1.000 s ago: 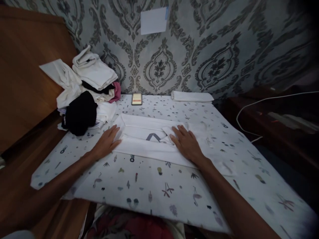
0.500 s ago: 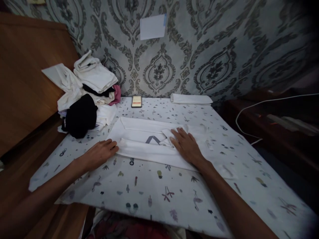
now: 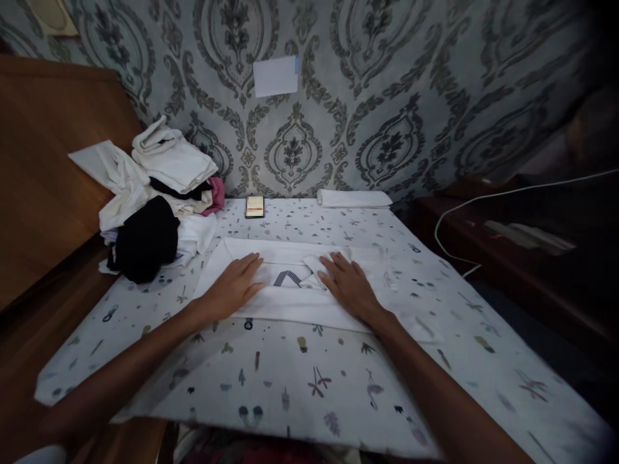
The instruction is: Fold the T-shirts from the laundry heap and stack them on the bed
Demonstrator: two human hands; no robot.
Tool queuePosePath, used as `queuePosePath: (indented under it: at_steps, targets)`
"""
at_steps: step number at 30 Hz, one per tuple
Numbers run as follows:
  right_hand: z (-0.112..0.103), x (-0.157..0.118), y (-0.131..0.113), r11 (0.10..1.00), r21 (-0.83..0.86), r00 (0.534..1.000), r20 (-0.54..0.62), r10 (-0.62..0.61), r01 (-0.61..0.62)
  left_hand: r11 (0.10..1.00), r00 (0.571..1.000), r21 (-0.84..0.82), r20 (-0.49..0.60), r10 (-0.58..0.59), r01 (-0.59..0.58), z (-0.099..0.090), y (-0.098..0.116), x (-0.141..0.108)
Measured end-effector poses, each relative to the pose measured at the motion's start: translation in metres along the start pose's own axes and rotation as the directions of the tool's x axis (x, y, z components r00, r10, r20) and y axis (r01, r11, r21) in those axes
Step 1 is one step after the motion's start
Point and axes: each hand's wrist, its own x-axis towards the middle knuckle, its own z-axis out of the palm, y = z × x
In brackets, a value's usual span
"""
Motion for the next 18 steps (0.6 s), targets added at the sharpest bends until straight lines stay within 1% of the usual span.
queuePosePath:
  at_steps: [2,4,5,6,8,10,11,12,13,15,16,18]
  targets:
    - [-0.005,-0.002,-0.003,1.000,0.010,1.000,0.007,0.019,-0.019,1.000,0.999,0.015,0.046,-0.025,0.024,0.019,0.001,0.018]
    - [-0.013,-0.005,-0.008,0.999,0.021,0.999,0.034,0.038,-0.039,0.994,0.988,0.058,0.120,-0.098,0.091,0.031,-0.008,0.024]
    - [-0.017,-0.006,-0.010,0.999,0.028,0.998,0.054,0.044,-0.045,0.987,0.975,0.081,0.163,-0.148,0.137,0.035,-0.018,0.023]
    - [-0.021,-0.007,-0.012,0.998,0.040,0.996,0.072,0.043,-0.046,0.974,0.963,0.111,0.169,-0.212,0.195,0.039,-0.030,0.020]
    - [-0.026,-0.008,-0.014,0.996,0.073,0.995,0.088,0.037,-0.043,0.957,0.957,0.159,0.123,-0.264,0.243,0.048,-0.060,0.015]
    - [-0.030,-0.008,-0.014,0.992,0.113,0.995,0.095,0.038,-0.049,0.962,0.970,0.179,0.096,-0.224,0.205,0.055,-0.086,0.012]
    - [-0.034,-0.010,-0.014,0.990,0.134,0.995,0.091,0.042,-0.054,0.964,0.974,0.187,0.096,-0.207,0.187,0.056,-0.094,0.012]
    - [-0.038,-0.013,-0.015,0.986,0.153,0.995,0.083,0.048,-0.061,0.964,0.975,0.196,0.097,-0.201,0.179,0.055,-0.097,0.014]
    - [-0.043,-0.017,-0.015,0.983,0.168,0.996,0.067,0.058,-0.068,0.961,0.974,0.205,0.094,-0.206,0.184,0.052,-0.096,0.017]
    - [-0.055,-0.032,-0.012,0.978,0.188,0.996,0.005,0.092,-0.091,0.956,0.972,0.215,0.072,-0.222,0.202,0.039,-0.079,0.031]
    - [-0.062,-0.042,-0.008,0.975,0.194,0.992,-0.035,0.120,-0.111,0.958,0.974,0.203,0.057,-0.220,0.204,0.031,-0.066,0.041]
    - [-0.076,-0.067,0.003,0.961,0.208,0.970,-0.123,0.211,-0.183,0.979,0.986,0.132,0.041,-0.160,0.153,0.015,-0.032,0.068]
